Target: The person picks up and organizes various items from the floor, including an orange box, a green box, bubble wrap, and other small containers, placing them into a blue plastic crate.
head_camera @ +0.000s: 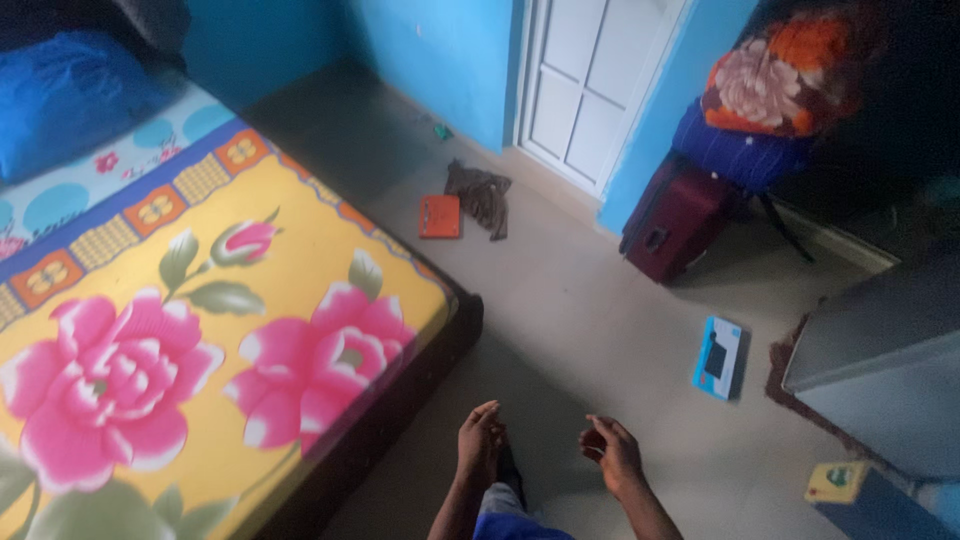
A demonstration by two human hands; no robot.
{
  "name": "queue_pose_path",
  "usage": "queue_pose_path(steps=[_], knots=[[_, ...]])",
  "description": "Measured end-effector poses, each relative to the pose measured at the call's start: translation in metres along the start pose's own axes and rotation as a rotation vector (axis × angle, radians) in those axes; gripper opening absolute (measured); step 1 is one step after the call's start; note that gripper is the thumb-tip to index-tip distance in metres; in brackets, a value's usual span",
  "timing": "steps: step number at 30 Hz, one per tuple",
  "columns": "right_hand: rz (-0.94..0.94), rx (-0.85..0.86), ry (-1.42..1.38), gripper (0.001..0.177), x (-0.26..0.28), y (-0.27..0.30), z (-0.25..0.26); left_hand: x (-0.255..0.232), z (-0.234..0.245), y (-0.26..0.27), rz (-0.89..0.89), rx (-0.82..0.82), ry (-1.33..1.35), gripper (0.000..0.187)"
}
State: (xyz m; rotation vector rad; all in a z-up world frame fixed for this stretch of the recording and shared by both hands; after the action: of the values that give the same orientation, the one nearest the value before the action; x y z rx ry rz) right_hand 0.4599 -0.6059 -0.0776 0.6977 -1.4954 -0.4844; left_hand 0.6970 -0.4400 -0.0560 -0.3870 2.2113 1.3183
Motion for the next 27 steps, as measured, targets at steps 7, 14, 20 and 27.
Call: queue_pose_path(steps=[7,14,20,27], knots=[[0.064,-0.017,0.007,0.025,0.084,-0.07,-0.028,-0.076,-0.079,-0.073,-0.053,0.025,0.108,0.018],[0.056,0.038,-0.037,0.025,0.137,-0.137,-0.08,-0.117,-0.117,-0.12,-0.046,0.017,0.121,0.017],[0.091,0.11,0.039,0.023,0.172,-0.196,-0.122,-0.139,-0.141,-0.165,-0.054,-0.085,0.188,0.018],[0.003,0.175,0.011,0.024,0.257,-0.302,-0.149,-0.161,-0.218,-0.237,-0.152,-0.095,0.318,0.018]])
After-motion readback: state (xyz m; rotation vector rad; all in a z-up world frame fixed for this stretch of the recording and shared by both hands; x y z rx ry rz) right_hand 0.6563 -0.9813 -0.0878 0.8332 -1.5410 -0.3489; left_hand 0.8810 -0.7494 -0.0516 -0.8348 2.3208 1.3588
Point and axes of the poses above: each hand's wrist, its own y-axis away from the middle knuckle, its own z-axis out of the back of the hand, x = y × z, the point moved 8 cm from there along -y, towards the middle knuckle, and after that the axes turned 8 degrees about -x, right-handed, at the moved point
